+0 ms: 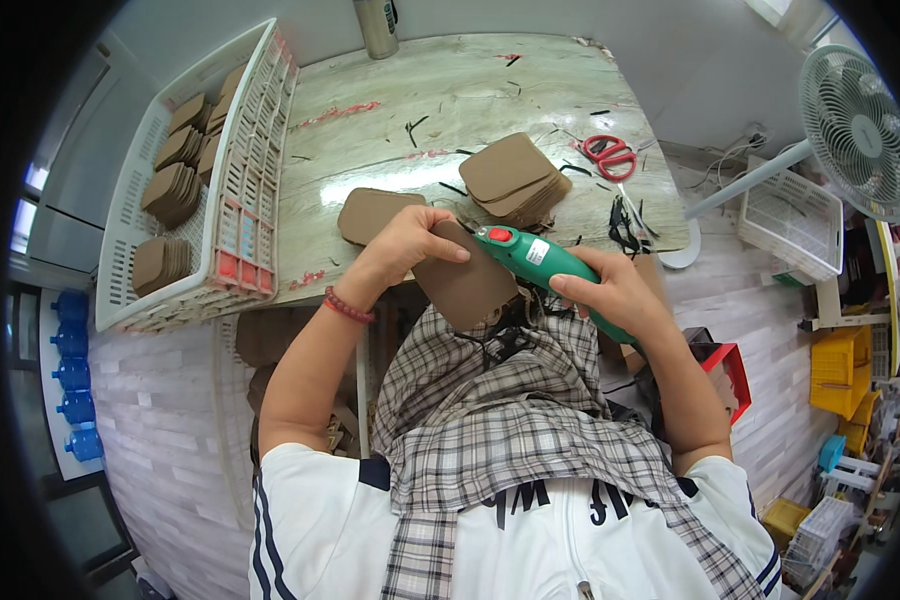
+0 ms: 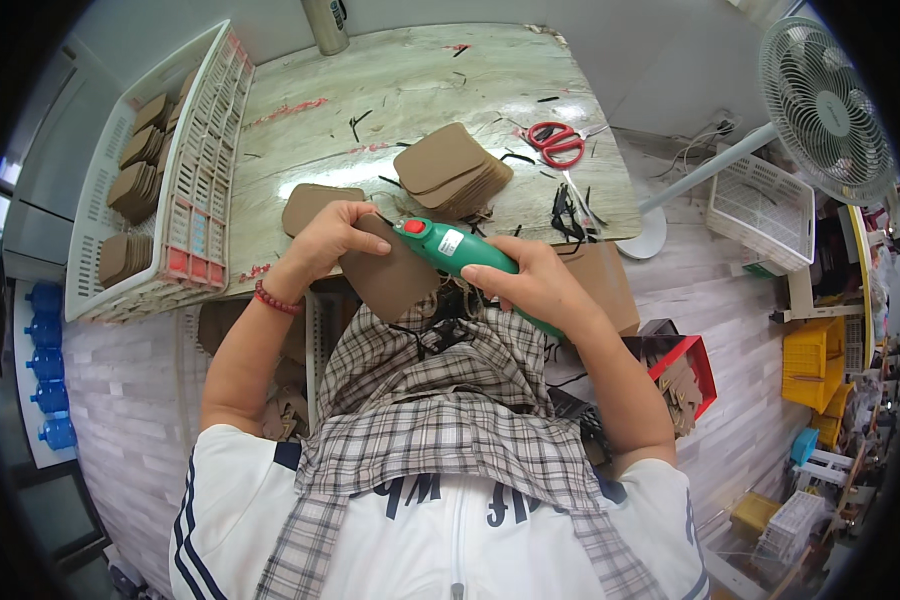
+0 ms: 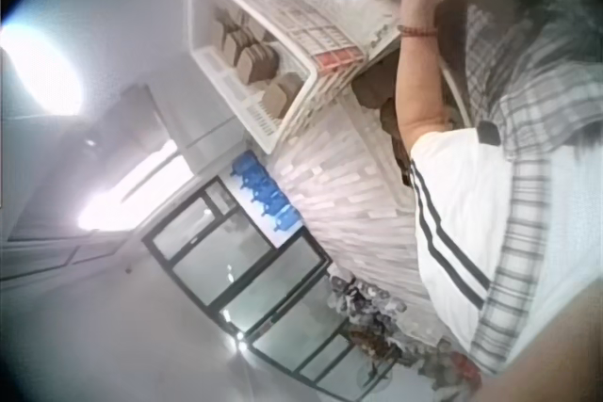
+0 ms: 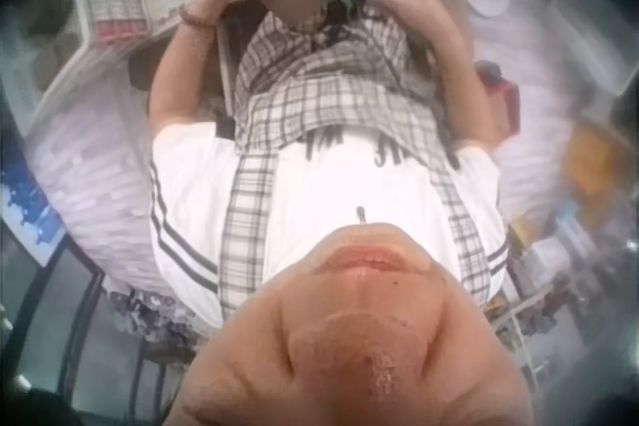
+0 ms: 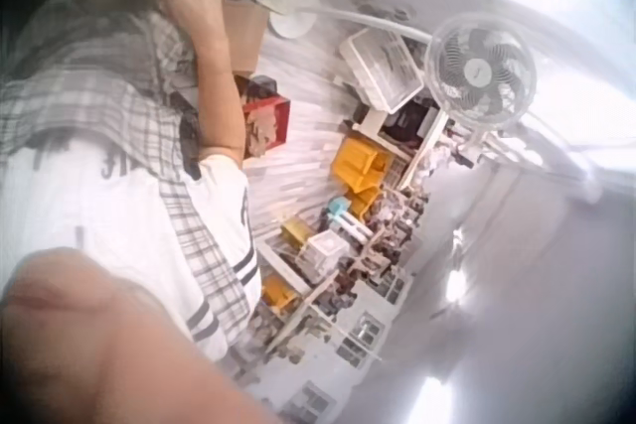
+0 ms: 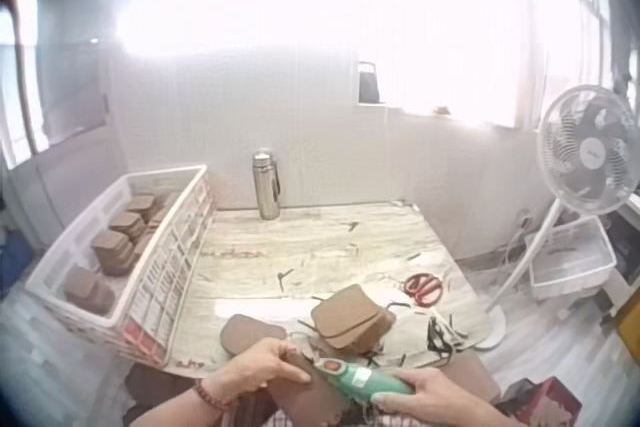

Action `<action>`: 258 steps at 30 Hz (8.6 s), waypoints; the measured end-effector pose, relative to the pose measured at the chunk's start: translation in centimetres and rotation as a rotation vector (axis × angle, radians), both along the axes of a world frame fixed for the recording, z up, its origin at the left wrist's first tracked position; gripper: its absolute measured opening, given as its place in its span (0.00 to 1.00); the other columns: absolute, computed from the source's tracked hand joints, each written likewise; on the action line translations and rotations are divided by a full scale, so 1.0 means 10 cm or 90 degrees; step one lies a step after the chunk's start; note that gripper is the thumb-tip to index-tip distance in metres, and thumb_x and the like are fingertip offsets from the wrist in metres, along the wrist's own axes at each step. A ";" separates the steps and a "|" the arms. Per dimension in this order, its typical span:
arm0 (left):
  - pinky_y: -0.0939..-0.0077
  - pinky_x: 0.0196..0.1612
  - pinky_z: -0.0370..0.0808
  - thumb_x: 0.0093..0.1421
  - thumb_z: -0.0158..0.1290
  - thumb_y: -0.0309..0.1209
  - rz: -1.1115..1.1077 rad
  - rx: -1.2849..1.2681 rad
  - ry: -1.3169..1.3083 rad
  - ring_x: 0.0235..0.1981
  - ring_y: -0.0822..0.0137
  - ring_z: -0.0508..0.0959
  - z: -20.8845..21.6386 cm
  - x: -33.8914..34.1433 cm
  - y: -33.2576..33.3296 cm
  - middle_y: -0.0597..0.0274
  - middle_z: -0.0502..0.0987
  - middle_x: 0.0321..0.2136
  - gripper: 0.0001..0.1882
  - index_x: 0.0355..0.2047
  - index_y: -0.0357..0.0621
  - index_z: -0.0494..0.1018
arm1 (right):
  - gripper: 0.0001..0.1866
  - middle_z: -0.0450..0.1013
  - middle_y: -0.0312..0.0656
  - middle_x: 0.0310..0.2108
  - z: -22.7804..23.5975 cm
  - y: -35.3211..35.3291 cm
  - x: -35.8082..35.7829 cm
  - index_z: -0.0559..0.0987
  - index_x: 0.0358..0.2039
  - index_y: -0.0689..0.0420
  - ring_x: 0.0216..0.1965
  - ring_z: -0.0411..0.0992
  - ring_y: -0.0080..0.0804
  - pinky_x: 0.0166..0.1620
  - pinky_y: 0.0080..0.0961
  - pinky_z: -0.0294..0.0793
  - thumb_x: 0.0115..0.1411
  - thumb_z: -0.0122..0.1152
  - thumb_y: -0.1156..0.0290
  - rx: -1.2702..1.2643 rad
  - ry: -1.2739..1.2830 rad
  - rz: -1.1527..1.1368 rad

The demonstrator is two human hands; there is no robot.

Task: The person uses a green rotary tool to trim the edges of small brown cardboard pieces. They pick up pieces from a white basket, trim them one at a time, and place the finished pieces on the table.

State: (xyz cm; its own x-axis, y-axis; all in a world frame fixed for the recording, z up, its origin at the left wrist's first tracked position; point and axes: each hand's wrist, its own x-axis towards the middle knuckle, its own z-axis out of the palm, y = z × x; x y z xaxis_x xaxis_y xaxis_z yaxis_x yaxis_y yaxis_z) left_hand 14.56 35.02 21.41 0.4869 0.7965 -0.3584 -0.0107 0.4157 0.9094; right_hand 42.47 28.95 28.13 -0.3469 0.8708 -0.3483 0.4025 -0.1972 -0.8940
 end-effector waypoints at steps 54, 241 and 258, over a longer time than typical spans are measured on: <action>0.60 0.58 0.69 0.59 0.49 0.17 0.450 -0.065 -0.645 0.50 0.58 0.72 -0.09 1.44 0.19 0.56 0.72 0.47 0.16 0.47 0.39 0.67 | 0.15 0.71 0.34 0.23 -0.14 -0.62 0.29 0.76 0.40 0.61 0.18 0.65 0.15 0.23 0.13 0.65 0.61 0.58 0.61 0.118 0.120 -0.345; 0.83 0.34 0.72 0.50 0.61 0.19 0.222 0.152 -0.097 0.27 0.78 0.74 -0.16 0.42 -0.04 0.68 0.77 0.26 0.09 0.30 0.41 0.74 | 0.14 0.71 0.34 0.23 0.13 -0.43 0.62 0.75 0.35 0.61 0.20 0.66 0.17 0.25 0.15 0.67 0.58 0.59 0.62 -0.046 0.034 -0.137; 0.82 0.34 0.74 0.48 0.61 0.18 0.074 0.046 -0.044 0.28 0.75 0.77 -0.04 0.37 -0.07 0.65 0.79 0.28 0.09 0.31 0.38 0.76 | 0.20 0.70 0.34 0.21 0.08 -0.28 0.41 0.77 0.39 0.63 0.19 0.66 0.17 0.23 0.17 0.66 0.55 0.63 0.59 -0.037 -0.013 -0.059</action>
